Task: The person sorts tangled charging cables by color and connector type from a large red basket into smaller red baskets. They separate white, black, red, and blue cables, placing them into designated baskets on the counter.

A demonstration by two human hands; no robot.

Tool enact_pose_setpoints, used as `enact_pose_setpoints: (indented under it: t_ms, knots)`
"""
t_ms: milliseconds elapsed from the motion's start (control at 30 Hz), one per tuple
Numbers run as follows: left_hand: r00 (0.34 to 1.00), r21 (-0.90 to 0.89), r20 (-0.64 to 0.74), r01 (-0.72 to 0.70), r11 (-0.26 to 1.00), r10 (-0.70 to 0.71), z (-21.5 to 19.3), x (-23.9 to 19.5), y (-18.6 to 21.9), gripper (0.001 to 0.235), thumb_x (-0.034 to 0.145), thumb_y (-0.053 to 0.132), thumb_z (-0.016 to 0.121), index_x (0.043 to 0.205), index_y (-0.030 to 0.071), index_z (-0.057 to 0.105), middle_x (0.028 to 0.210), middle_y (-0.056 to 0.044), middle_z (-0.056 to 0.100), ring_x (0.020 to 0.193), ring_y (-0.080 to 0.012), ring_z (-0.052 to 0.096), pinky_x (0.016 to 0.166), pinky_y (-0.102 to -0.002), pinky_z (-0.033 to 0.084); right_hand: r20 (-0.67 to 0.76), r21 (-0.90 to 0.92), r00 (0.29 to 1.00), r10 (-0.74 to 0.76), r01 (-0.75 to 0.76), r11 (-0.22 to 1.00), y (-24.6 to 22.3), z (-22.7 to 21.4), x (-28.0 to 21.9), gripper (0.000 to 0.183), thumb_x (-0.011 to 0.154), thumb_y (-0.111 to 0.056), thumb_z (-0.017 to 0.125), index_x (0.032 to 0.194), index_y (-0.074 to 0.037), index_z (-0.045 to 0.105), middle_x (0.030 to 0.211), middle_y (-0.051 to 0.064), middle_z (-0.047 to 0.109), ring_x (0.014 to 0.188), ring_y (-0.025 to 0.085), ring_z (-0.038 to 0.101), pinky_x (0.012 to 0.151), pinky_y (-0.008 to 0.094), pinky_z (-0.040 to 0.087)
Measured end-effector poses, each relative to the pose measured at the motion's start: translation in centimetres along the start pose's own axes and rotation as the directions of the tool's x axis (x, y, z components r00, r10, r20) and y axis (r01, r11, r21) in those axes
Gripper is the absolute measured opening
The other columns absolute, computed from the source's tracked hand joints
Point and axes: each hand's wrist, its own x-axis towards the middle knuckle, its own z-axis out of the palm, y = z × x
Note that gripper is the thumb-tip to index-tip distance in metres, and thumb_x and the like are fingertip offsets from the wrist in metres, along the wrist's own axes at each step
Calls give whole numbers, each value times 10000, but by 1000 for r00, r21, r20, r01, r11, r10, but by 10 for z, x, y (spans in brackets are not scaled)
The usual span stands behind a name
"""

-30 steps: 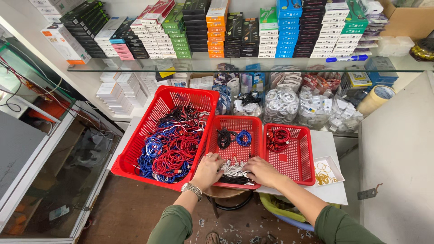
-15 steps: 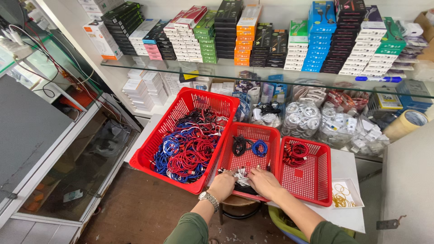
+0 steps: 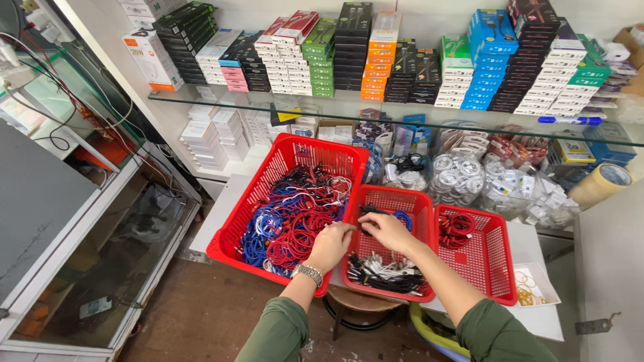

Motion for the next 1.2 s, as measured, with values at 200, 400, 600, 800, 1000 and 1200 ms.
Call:
enact_pose_setpoints:
  t_ms: [200, 400, 600, 800, 1000, 1200]
  knots:
    - [992, -101, -45, 111, 989, -116, -76, 4, -59, 189, 940, 135, 630, 1052, 72, 769, 901, -178, 743, 847, -349, 718, 789, -441, 562, -108, -15, 989, 102, -104, 994, -34, 45, 61, 313, 955, -322, 645, 1198, -144, 730, 1065, 117, 777, 1027, 263, 739, 884, 399, 559]
    - [971, -154, 78, 237, 959, -227, -120, 17, -115, 208, 959, 153, 614, 1076, 69, 764, 776, -165, 734, 702, -292, 724, 694, -391, 562, -222, -85, 952, 213, -236, 968, -31, 87, 99, 297, 929, -298, 666, 1148, -119, 755, 1075, 119, 778, 977, 270, 749, 874, 395, 577]
    - [982, -216, 92, 180, 960, -163, -133, 33, -133, 205, 955, 146, 624, 1071, 53, 765, 843, -129, 773, 725, -231, 742, 695, -365, 578, -211, -62, 920, 329, -348, 935, -18, 101, 115, 294, 942, -276, 669, 1166, -101, 747, 1080, 134, 774, 995, 276, 747, 897, 388, 569]
    - [882, -248, 256, 456, 855, -396, -139, 43, -131, 252, 993, 166, 571, 1173, 78, 723, 957, -72, 786, 672, -266, 707, 646, -377, 562, -249, 18, 925, 287, -292, 956, 2, 103, 162, 326, 935, -246, 662, 1210, -78, 709, 1143, 128, 767, 1050, 269, 739, 925, 378, 571]
    - [926, -274, 102, 377, 885, -363, -131, 67, -141, 256, 985, 168, 597, 1172, 75, 744, 927, -93, 798, 782, -170, 749, 726, -319, 580, -248, -59, 938, 243, -265, 963, 36, 112, 210, 325, 951, -215, 639, 1238, -75, 699, 1196, 155, 734, 1109, 316, 705, 962, 402, 551]
    - [891, -341, 77, 445, 828, -447, -107, 79, -154, 261, 989, 169, 593, 1183, 75, 741, 950, -90, 802, 835, -150, 762, 771, -299, 590, -305, -46, 904, 300, -328, 943, 81, 105, 238, 342, 936, -161, 611, 1260, -74, 677, 1189, 165, 736, 1128, 326, 699, 987, 418, 551]
